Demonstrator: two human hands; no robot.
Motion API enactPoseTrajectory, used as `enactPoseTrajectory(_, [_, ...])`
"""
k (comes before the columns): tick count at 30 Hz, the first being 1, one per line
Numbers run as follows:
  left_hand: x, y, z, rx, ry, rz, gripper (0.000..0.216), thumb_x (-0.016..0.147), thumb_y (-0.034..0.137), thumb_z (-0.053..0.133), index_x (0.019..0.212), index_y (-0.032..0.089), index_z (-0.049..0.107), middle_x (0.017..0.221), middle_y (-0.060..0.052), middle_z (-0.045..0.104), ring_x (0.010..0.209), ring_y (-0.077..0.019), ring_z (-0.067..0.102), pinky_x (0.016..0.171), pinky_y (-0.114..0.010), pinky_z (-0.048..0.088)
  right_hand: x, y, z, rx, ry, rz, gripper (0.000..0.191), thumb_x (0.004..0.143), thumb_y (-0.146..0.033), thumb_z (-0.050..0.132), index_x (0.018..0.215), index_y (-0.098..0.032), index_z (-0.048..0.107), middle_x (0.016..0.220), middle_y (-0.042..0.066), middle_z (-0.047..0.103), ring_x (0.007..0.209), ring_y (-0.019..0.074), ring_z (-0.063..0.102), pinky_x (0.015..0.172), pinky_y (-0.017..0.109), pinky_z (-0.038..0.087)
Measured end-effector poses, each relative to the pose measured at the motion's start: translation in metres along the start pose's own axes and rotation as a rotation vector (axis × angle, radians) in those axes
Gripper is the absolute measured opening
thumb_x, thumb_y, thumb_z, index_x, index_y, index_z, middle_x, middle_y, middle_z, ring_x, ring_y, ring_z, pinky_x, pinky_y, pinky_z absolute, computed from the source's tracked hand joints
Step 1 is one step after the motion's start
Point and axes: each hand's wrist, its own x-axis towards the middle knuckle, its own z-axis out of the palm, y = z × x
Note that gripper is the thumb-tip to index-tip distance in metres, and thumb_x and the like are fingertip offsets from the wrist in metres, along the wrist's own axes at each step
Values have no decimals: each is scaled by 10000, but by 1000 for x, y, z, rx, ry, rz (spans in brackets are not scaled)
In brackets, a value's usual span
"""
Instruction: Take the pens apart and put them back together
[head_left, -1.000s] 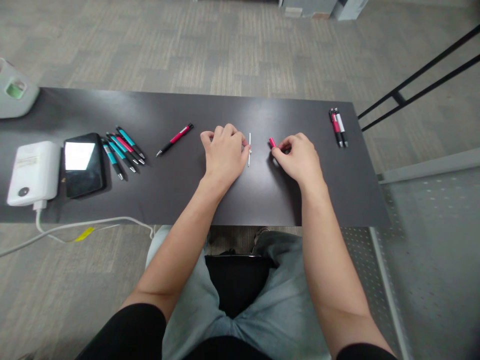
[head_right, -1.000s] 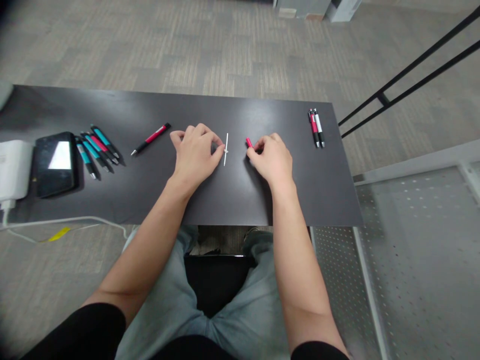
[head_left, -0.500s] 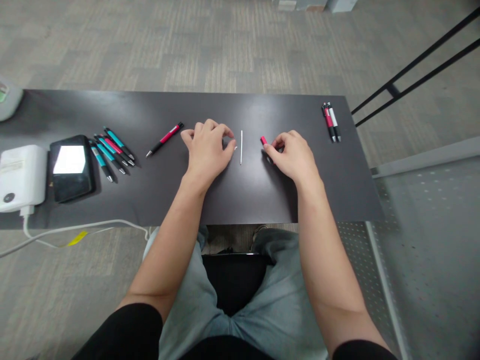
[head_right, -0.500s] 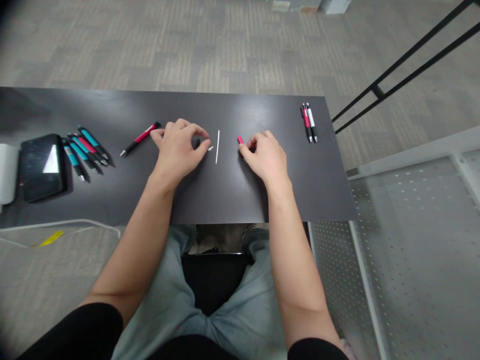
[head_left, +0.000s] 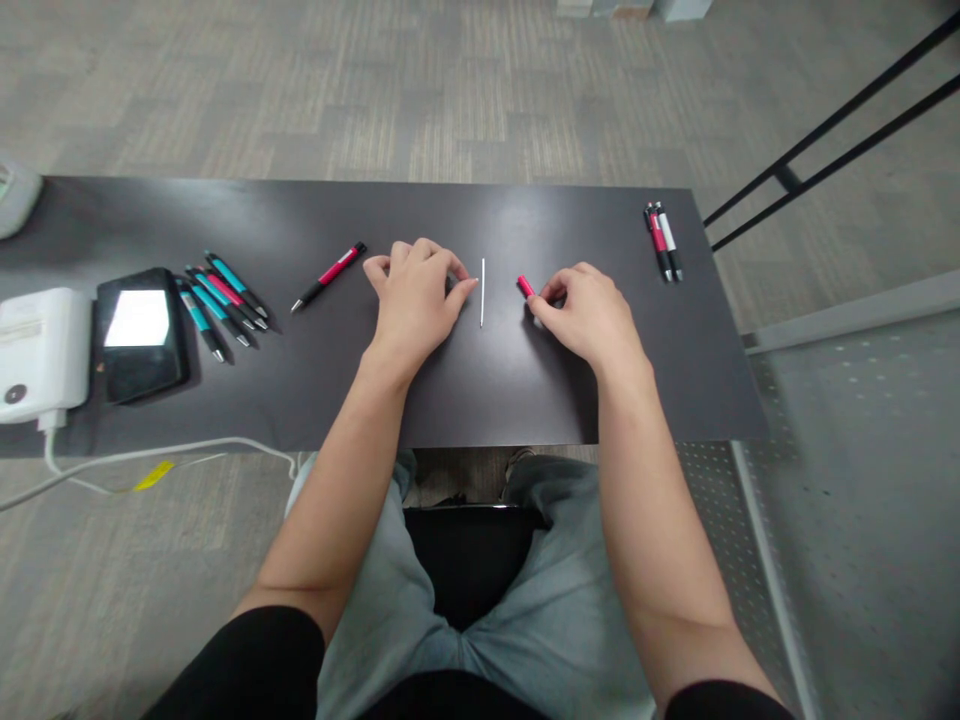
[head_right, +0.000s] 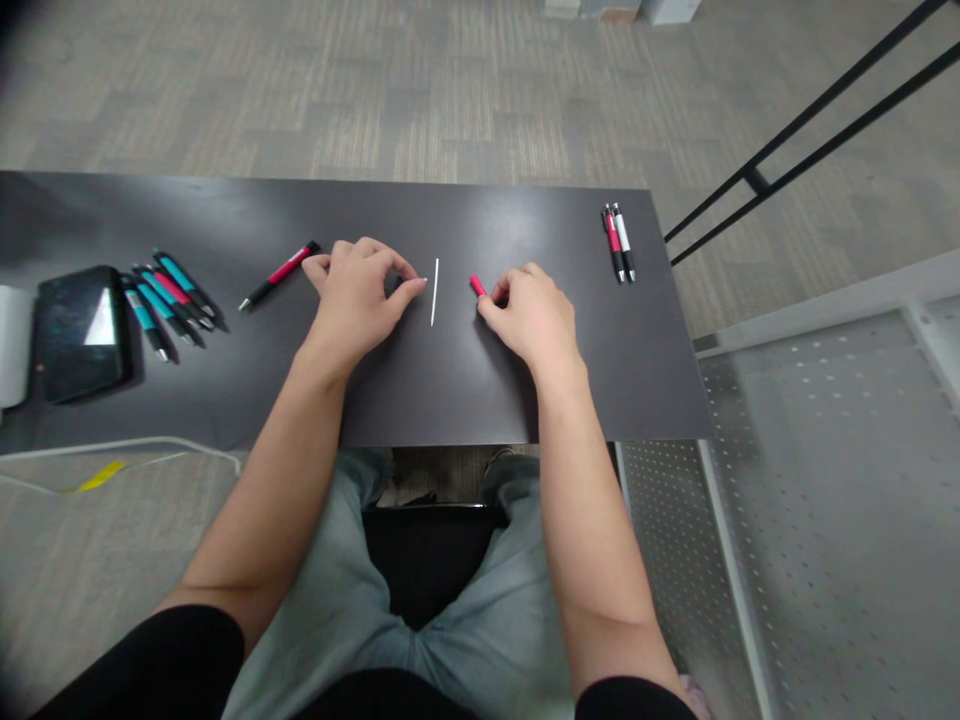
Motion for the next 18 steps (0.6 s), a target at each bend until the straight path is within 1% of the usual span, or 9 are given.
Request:
enactPoseTrajectory(2, [5, -7, -2, -123, 39, -24, 43, 1114, 293, 845, 1091, 276, 813, 1218, -82, 862, 1259, -371, 756, 1287, -646, 474, 3, 6, 1, 103, 5, -27, 224, 1067, -334, 843, 889, -279, 719, 1120, 122, 834, 1026, 329, 760, 997, 476, 602])
enactPoseTrajectory(3, [8, -12, -4, -207, 64, -31, 59, 1102, 285, 858, 1087, 274, 802, 1154, -61, 863, 1170, -330, 776, 1241, -588, 525, 5, 10, 2, 190, 6, -41, 232, 1070, -352, 853, 895, -281, 718, 1075, 101, 833, 972, 303, 752, 989, 464, 608])
enactPoseTrajectory(6, [16, -25, -10, -451, 133, -15, 127, 1057, 298, 911, 1054, 268, 787, 1063, -36, 866, 1003, -248, 783, 1034, -419, 629, 11, 16, 5, 565, 31, -73, 329, 1068, -546, 913, 966, -290, 733, 1001, 44, 836, 858, 240, 730, 897, 411, 633])
enactPoseTrajectory(8, [20, -31, -15, -555, 160, 2, 208, 1048, 399, 955, 1043, 267, 794, 1041, -35, 871, 961, -227, 783, 952, -368, 649, 14, 15, 7, 809, 79, -82, 449, 1063, -732, 894, 1051, -305, 755, 1027, 34, 853, 845, 221, 735, 832, 381, 642])
enactPoseTrajectory(10, [20, -34, -19, -638, 175, 7, 328, 1039, 549, 982, 1047, 269, 811, 1038, -40, 877, 943, -221, 789, 916, -355, 662, 15, 11, 7, 945, 118, -76, 524, 1056, -833, 858, 1145, -323, 779, 1070, 41, 871, 847, 216, 748, 792, 371, 650])
enactPoseTrajectory(12, [19, -33, -21, -726, 177, 18, 435, 1012, 671, 998, 1070, 270, 838, 1071, -56, 892, 960, -226, 808, 914, -362, 675, 14, 5, 7, 961, 119, -64, 544, 1044, -836, 869, 1246, -335, 806, 1124, 58, 890, 876, 229, 774, 777, 381, 663])
enactPoseTrajectory(14, [18, -32, -21, -803, 154, 40, 516, 969, 742, 1021, 1105, 267, 868, 1118, -77, 906, 1003, -237, 833, 948, -374, 691, 11, -1, 7, 904, 99, -70, 566, 1009, -813, 912, 1309, -341, 829, 1184, 72, 904, 929, 253, 792, 790, 404, 683])
enactPoseTrajectory(16, [16, -30, -21, -846, 124, 56, 572, 941, 779, 1031, 1140, 261, 892, 1154, -93, 914, 1043, -246, 855, 984, -381, 701, 7, -6, 7, 828, 64, -107, 568, 976, -797, 938, 1306, -343, 853, 1228, 72, 908, 931, 265, 773, 814, 435, 694])
enactPoseTrajectory(18, [15, -30, -22, -855, 108, 63, 593, 941, 798, 1020, 1160, 258, 911, 1165, -102, 920, 1054, -250, 864, 982, -382, 704, 3, -9, 8, 742, 32, -158, 503, 974, -756, 940, 1254, -344, 877, 1229, 63, 902, 845, 251, 706, 815, 457, 685])
